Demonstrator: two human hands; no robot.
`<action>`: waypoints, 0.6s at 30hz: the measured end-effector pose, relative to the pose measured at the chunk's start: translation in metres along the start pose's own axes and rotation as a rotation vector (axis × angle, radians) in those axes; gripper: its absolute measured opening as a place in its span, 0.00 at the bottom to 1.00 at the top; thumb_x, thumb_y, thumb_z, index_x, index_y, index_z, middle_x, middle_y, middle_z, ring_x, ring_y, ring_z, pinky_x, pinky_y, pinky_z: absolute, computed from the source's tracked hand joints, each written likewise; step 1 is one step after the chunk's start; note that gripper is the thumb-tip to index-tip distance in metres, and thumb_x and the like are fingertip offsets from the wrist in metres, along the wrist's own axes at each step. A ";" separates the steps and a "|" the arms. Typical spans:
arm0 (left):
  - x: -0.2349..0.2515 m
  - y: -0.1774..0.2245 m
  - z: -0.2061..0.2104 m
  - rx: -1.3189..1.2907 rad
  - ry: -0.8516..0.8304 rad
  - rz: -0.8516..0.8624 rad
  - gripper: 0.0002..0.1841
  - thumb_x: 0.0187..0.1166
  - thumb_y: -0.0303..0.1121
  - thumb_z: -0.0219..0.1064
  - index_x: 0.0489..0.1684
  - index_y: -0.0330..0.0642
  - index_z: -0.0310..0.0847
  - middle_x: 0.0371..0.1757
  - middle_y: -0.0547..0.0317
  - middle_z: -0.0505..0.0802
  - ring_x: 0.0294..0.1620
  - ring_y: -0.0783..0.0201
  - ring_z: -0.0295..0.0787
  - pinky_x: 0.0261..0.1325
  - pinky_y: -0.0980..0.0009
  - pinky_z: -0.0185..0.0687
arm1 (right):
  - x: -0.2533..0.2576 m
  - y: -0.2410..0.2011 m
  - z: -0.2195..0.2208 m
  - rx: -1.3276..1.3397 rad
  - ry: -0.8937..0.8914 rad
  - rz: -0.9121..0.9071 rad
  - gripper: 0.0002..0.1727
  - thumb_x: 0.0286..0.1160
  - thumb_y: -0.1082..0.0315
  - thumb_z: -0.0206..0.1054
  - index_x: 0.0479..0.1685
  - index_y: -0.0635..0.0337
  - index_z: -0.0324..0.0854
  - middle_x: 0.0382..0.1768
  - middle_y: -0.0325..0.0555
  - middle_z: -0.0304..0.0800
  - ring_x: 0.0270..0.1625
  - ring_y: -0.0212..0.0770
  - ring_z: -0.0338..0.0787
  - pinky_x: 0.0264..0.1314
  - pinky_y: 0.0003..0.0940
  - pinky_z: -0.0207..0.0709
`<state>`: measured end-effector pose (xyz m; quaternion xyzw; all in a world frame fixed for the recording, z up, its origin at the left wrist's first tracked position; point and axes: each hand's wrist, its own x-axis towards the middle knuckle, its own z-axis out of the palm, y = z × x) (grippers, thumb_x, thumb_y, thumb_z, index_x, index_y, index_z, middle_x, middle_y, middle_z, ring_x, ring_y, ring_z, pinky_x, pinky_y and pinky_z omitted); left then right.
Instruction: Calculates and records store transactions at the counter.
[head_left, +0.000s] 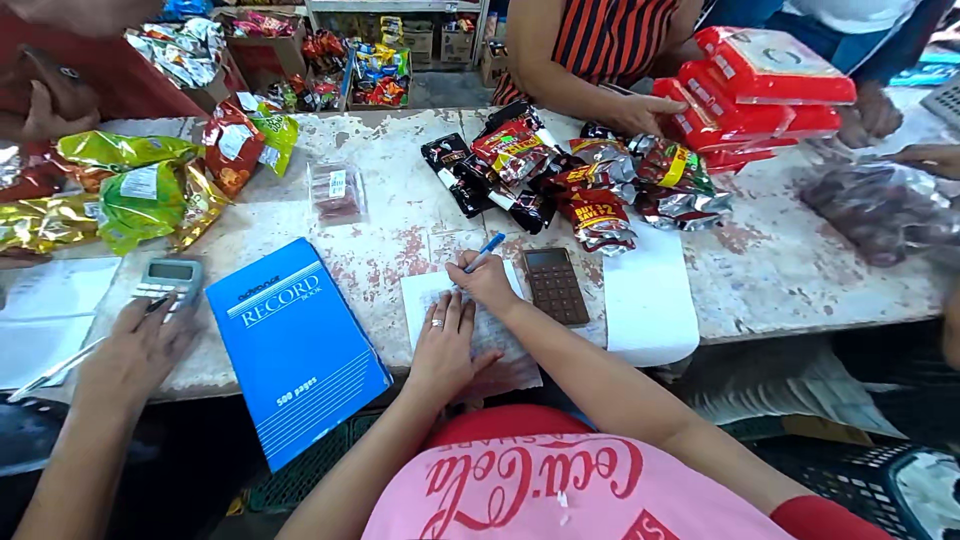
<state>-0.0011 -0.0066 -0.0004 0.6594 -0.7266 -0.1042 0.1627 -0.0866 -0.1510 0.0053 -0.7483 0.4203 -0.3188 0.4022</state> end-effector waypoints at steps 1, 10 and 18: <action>0.000 0.000 0.000 0.003 0.004 0.003 0.49 0.77 0.74 0.49 0.82 0.36 0.72 0.85 0.36 0.73 0.88 0.37 0.64 0.88 0.41 0.57 | 0.000 0.001 0.001 -0.002 0.002 -0.007 0.19 0.70 0.63 0.75 0.15 0.59 0.75 0.12 0.35 0.70 0.17 0.28 0.69 0.24 0.29 0.64; 0.001 0.000 0.000 0.014 -0.010 0.000 0.51 0.76 0.76 0.48 0.82 0.36 0.72 0.86 0.36 0.72 0.89 0.38 0.64 0.88 0.41 0.57 | 0.001 -0.001 0.000 -0.005 -0.024 -0.006 0.19 0.68 0.65 0.73 0.12 0.57 0.73 0.10 0.33 0.67 0.16 0.26 0.67 0.22 0.27 0.61; 0.000 -0.002 0.004 0.026 0.050 0.021 0.51 0.75 0.76 0.48 0.81 0.36 0.74 0.84 0.36 0.75 0.87 0.38 0.67 0.86 0.41 0.60 | 0.002 -0.002 -0.001 0.040 -0.013 0.021 0.19 0.68 0.68 0.74 0.12 0.56 0.72 0.10 0.33 0.67 0.15 0.26 0.65 0.21 0.26 0.60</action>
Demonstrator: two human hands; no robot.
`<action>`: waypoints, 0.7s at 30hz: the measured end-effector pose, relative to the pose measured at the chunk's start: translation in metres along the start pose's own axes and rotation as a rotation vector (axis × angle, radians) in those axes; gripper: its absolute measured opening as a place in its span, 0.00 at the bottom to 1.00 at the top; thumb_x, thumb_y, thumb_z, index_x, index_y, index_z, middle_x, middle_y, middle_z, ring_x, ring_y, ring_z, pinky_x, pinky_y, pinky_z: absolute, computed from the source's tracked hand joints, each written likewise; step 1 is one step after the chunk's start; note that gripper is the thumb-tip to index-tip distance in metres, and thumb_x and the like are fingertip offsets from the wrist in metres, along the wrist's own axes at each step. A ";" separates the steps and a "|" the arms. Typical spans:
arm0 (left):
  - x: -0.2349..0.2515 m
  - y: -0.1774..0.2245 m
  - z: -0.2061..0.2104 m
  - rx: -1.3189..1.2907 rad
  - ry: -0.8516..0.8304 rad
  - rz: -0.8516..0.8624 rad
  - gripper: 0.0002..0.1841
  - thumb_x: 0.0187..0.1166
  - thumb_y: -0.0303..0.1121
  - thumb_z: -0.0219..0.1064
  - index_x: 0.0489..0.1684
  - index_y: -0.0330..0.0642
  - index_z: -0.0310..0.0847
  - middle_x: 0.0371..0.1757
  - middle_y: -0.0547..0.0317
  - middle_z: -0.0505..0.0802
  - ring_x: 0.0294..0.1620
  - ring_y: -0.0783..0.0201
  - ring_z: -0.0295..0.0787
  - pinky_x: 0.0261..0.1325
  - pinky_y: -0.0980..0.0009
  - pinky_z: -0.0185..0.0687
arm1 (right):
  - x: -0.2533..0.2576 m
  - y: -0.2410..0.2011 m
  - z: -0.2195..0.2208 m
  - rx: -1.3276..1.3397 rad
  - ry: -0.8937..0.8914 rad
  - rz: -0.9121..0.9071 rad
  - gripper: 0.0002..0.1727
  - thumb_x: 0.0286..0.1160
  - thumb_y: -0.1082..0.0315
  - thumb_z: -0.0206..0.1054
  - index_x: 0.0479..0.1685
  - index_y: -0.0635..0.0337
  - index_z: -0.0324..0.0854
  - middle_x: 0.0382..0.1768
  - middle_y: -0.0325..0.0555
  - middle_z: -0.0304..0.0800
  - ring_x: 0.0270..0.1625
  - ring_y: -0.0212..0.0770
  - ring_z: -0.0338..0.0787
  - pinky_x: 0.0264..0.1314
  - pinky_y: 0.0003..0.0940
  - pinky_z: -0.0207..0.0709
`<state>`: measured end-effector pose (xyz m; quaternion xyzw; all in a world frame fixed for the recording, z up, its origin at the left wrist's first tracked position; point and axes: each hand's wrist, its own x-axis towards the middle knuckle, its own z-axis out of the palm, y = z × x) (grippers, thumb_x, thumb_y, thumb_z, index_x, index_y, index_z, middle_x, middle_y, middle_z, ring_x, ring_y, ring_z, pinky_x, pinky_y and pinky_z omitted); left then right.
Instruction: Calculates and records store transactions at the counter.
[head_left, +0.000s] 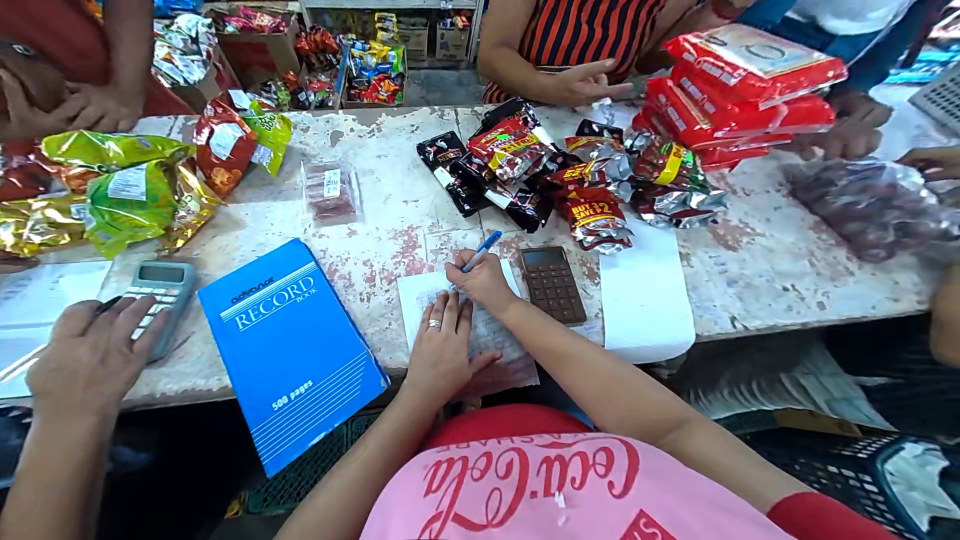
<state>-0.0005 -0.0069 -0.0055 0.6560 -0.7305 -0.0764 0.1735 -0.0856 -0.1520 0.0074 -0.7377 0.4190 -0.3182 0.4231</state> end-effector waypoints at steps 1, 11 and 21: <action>0.000 0.000 0.000 0.008 -0.003 0.001 0.51 0.75 0.77 0.48 0.81 0.36 0.73 0.85 0.37 0.74 0.87 0.38 0.67 0.86 0.41 0.60 | 0.000 0.000 0.000 0.001 0.000 -0.004 0.19 0.68 0.68 0.73 0.12 0.56 0.72 0.10 0.33 0.66 0.15 0.26 0.65 0.21 0.26 0.60; 0.001 0.001 -0.003 0.021 -0.047 -0.004 0.52 0.74 0.77 0.47 0.83 0.38 0.71 0.87 0.42 0.73 0.88 0.40 0.66 0.86 0.40 0.60 | -0.001 0.002 -0.001 -0.048 -0.013 -0.005 0.17 0.70 0.67 0.72 0.15 0.59 0.75 0.12 0.37 0.70 0.17 0.30 0.69 0.23 0.31 0.64; 0.002 0.001 -0.002 0.038 -0.070 -0.007 0.52 0.75 0.77 0.46 0.86 0.40 0.68 0.89 0.44 0.71 0.89 0.40 0.64 0.86 0.40 0.58 | -0.001 0.002 -0.001 -0.005 -0.009 0.007 0.17 0.70 0.70 0.72 0.15 0.58 0.74 0.11 0.35 0.69 0.15 0.29 0.68 0.21 0.29 0.63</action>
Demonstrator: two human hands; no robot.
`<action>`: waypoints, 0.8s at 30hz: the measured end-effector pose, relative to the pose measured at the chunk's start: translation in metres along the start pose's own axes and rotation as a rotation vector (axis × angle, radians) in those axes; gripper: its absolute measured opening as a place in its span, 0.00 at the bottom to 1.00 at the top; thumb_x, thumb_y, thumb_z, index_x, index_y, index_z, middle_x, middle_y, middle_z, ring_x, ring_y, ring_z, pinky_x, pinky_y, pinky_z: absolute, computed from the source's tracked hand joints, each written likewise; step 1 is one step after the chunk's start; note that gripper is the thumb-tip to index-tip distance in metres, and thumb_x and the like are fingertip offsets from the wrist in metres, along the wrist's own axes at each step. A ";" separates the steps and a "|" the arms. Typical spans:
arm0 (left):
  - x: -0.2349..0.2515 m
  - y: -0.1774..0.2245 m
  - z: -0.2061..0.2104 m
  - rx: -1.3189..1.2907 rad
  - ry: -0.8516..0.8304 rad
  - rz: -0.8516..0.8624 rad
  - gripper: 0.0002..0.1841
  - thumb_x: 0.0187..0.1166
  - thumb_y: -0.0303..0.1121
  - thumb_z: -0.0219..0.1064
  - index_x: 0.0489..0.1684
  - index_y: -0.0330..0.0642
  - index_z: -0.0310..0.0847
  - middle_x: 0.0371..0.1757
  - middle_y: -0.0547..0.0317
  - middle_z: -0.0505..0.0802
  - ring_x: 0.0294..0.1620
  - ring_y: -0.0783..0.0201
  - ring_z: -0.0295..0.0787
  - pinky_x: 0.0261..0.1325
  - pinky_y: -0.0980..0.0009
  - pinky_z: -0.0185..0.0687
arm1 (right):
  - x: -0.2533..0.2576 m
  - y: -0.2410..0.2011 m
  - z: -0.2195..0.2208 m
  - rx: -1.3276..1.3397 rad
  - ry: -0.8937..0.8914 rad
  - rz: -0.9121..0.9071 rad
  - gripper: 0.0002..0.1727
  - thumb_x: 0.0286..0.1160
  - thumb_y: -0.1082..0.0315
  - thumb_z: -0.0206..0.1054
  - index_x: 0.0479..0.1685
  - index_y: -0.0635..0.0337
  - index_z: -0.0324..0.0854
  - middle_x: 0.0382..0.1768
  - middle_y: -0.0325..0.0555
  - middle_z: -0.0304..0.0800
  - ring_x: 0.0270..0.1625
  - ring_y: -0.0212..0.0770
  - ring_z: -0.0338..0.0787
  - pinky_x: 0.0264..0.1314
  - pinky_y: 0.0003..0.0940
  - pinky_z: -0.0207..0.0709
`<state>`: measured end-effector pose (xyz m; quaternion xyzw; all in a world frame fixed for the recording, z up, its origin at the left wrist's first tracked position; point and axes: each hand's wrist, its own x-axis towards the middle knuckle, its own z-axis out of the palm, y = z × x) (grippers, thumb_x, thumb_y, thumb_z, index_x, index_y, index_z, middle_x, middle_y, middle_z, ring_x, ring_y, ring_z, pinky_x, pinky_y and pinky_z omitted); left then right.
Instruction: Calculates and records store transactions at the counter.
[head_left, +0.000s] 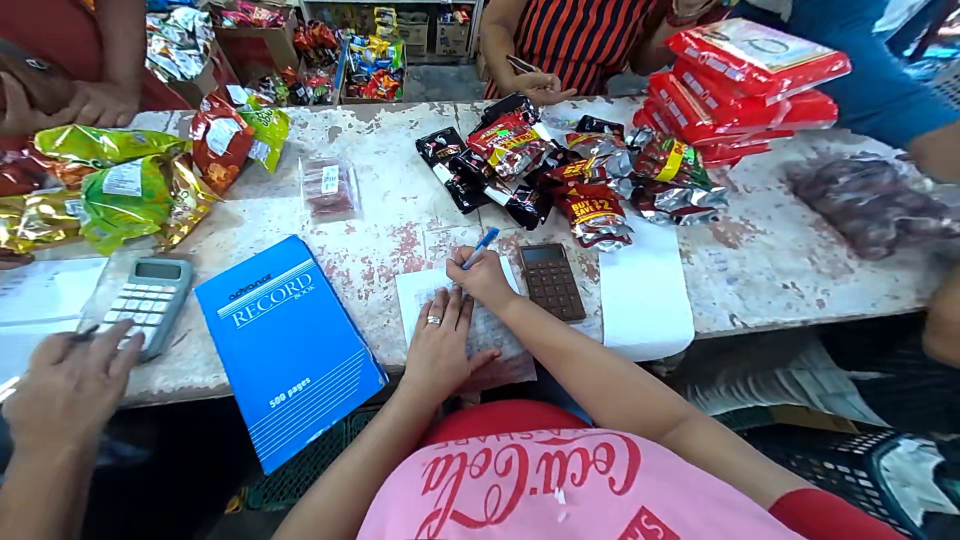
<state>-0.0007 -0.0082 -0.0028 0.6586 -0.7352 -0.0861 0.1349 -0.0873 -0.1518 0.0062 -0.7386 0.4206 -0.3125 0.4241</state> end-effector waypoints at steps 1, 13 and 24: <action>0.000 0.000 0.000 -0.002 -0.003 0.000 0.52 0.75 0.77 0.46 0.86 0.40 0.68 0.89 0.44 0.71 0.89 0.39 0.64 0.86 0.40 0.58 | 0.000 0.001 0.000 -0.007 0.008 -0.012 0.17 0.70 0.70 0.72 0.15 0.58 0.74 0.11 0.35 0.69 0.16 0.29 0.68 0.22 0.29 0.63; 0.001 0.001 -0.002 -0.003 -0.025 -0.004 0.51 0.75 0.77 0.46 0.86 0.42 0.68 0.89 0.47 0.70 0.90 0.40 0.62 0.87 0.40 0.56 | -0.003 0.002 0.001 -0.080 0.072 -0.085 0.18 0.70 0.69 0.70 0.13 0.57 0.72 0.10 0.35 0.67 0.15 0.28 0.67 0.20 0.28 0.61; 0.000 0.000 -0.001 -0.015 -0.012 0.002 0.50 0.76 0.76 0.46 0.86 0.42 0.68 0.89 0.46 0.70 0.89 0.39 0.62 0.86 0.39 0.57 | -0.003 0.002 0.001 -0.060 0.059 -0.044 0.16 0.70 0.69 0.70 0.14 0.58 0.74 0.11 0.37 0.71 0.15 0.31 0.72 0.21 0.31 0.67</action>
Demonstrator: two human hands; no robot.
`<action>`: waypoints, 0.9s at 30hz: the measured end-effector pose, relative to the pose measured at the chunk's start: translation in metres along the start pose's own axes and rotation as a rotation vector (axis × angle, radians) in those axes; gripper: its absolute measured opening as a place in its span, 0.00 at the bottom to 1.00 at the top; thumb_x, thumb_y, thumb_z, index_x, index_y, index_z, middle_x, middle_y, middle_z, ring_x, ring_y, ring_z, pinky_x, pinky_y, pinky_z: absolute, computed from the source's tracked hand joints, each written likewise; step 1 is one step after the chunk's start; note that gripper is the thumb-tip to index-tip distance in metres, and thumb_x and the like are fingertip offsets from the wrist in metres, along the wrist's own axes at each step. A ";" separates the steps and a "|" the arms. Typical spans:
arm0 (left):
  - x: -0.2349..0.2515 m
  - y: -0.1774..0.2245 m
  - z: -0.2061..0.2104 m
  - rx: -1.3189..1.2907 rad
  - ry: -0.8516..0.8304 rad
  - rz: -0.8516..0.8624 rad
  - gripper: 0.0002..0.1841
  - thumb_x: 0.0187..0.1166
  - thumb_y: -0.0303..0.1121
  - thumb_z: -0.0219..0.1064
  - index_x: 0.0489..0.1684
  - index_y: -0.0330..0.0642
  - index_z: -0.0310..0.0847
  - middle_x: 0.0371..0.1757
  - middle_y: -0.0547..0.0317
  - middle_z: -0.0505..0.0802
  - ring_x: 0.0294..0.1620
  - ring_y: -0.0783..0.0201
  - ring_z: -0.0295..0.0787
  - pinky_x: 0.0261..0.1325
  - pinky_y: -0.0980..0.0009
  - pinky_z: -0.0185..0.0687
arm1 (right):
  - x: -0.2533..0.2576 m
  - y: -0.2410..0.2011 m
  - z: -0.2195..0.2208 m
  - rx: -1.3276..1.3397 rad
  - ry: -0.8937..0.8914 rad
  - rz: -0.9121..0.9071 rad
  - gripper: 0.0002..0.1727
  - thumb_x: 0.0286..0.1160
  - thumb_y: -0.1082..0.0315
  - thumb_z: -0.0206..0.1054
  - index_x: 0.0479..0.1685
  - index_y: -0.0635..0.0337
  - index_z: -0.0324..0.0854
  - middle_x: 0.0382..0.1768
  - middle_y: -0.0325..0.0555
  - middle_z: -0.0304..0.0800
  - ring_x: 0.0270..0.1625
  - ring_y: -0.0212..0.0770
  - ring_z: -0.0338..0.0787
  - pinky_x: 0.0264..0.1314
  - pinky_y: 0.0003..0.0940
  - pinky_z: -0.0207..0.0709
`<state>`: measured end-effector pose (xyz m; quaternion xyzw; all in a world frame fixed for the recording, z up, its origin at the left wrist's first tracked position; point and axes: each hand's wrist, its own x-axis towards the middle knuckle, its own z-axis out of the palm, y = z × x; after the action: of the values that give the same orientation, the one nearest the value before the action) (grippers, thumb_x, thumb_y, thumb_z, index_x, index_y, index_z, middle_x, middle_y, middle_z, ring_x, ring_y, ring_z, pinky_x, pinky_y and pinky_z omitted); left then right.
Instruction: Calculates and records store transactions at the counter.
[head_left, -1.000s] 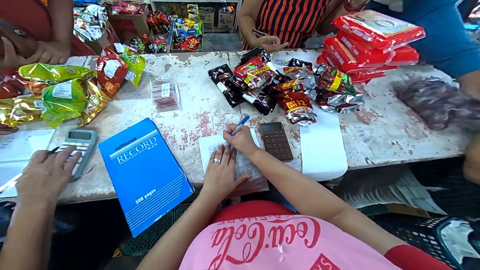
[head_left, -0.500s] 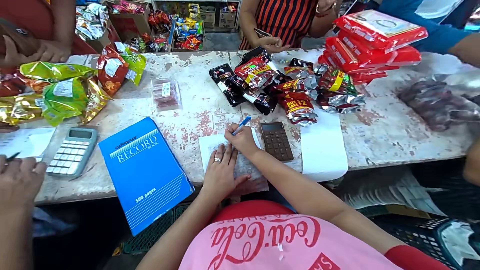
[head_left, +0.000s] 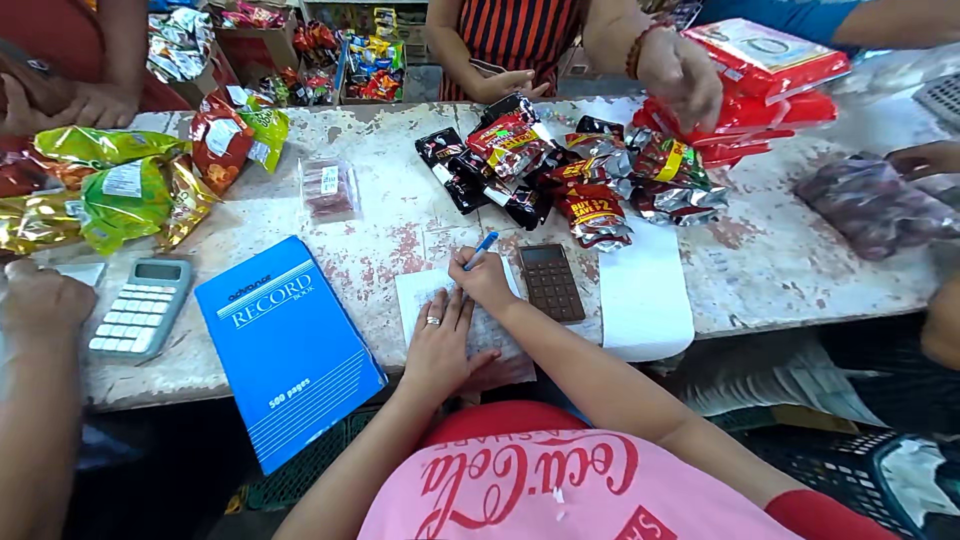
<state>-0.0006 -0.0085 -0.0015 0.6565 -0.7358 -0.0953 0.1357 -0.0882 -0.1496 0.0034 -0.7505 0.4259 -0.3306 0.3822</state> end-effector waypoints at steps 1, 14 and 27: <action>0.000 0.000 0.000 0.002 0.005 0.002 0.50 0.76 0.76 0.46 0.86 0.42 0.68 0.89 0.46 0.71 0.89 0.39 0.63 0.86 0.38 0.57 | 0.000 0.000 0.000 -0.001 0.000 -0.004 0.16 0.70 0.69 0.70 0.14 0.58 0.74 0.11 0.37 0.71 0.15 0.30 0.72 0.21 0.30 0.68; 0.012 -0.008 -0.011 0.016 -0.156 0.005 0.46 0.82 0.70 0.44 0.92 0.43 0.58 0.95 0.49 0.59 0.95 0.42 0.49 0.90 0.36 0.43 | -0.046 0.012 -0.108 0.286 0.147 0.113 0.18 0.90 0.65 0.55 0.69 0.66 0.74 0.39 0.44 0.92 0.35 0.32 0.89 0.42 0.27 0.84; 0.056 0.025 -0.039 0.078 -0.355 -0.011 0.34 0.88 0.50 0.51 0.92 0.41 0.58 0.94 0.45 0.58 0.96 0.43 0.46 0.91 0.41 0.44 | -0.073 0.037 -0.110 -0.513 0.040 -0.111 0.21 0.85 0.59 0.60 0.69 0.59 0.83 0.66 0.50 0.90 0.80 0.62 0.77 0.83 0.64 0.63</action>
<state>-0.0171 -0.0592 0.0472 0.6380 -0.7479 -0.1820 -0.0223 -0.2233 -0.1291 0.0129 -0.8383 0.4614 -0.2472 0.1522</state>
